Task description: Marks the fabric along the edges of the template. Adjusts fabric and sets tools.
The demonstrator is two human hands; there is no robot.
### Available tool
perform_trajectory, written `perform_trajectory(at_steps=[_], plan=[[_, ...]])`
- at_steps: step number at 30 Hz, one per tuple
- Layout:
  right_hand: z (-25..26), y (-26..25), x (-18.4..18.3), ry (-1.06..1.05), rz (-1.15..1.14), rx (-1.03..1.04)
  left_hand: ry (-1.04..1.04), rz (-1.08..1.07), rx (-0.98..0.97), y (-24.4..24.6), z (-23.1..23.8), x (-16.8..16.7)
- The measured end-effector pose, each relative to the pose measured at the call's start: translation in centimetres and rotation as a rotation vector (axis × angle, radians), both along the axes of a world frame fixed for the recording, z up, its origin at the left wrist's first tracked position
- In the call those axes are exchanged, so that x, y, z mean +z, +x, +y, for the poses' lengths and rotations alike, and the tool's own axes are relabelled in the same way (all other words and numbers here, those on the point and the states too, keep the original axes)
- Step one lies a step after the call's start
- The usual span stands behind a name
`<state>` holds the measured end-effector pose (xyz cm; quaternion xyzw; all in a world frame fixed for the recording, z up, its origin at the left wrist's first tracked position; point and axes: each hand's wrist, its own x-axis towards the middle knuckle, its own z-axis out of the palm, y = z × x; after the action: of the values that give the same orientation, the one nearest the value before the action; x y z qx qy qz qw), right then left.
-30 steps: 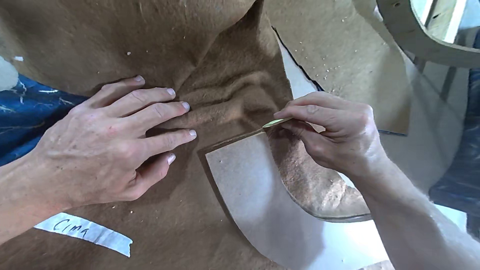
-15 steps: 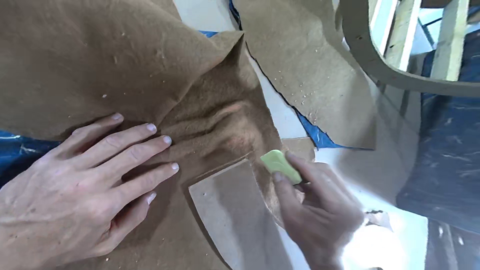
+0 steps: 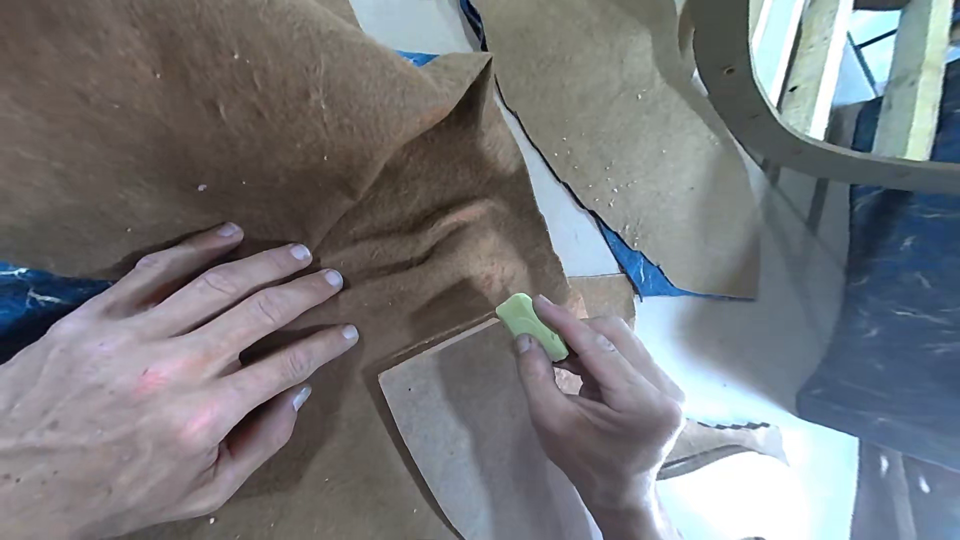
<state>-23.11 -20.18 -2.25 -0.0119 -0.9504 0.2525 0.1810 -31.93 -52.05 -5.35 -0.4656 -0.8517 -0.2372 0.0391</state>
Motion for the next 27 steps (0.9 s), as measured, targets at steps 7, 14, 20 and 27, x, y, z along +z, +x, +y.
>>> perform_trajectory(at_steps=[7,14,20,27], plan=[[-1.2,2.6,4.4,-0.285,0.012,-0.168,-0.015,0.047,0.001,0.0,-0.1,0.4],[-11.7,2.0,6.7,-0.450,0.009,-0.545,-0.063,-0.019,-0.017,-0.7,0.4,2.0],[-16.3,0.5,3.4,-0.416,0.039,-0.850,-0.038,-0.021,-0.339,-5.1,3.0,1.8],[-17.6,-1.7,1.7,-0.322,0.032,-1.053,-0.023,-0.258,-0.225,-6.1,3.0,1.3]])
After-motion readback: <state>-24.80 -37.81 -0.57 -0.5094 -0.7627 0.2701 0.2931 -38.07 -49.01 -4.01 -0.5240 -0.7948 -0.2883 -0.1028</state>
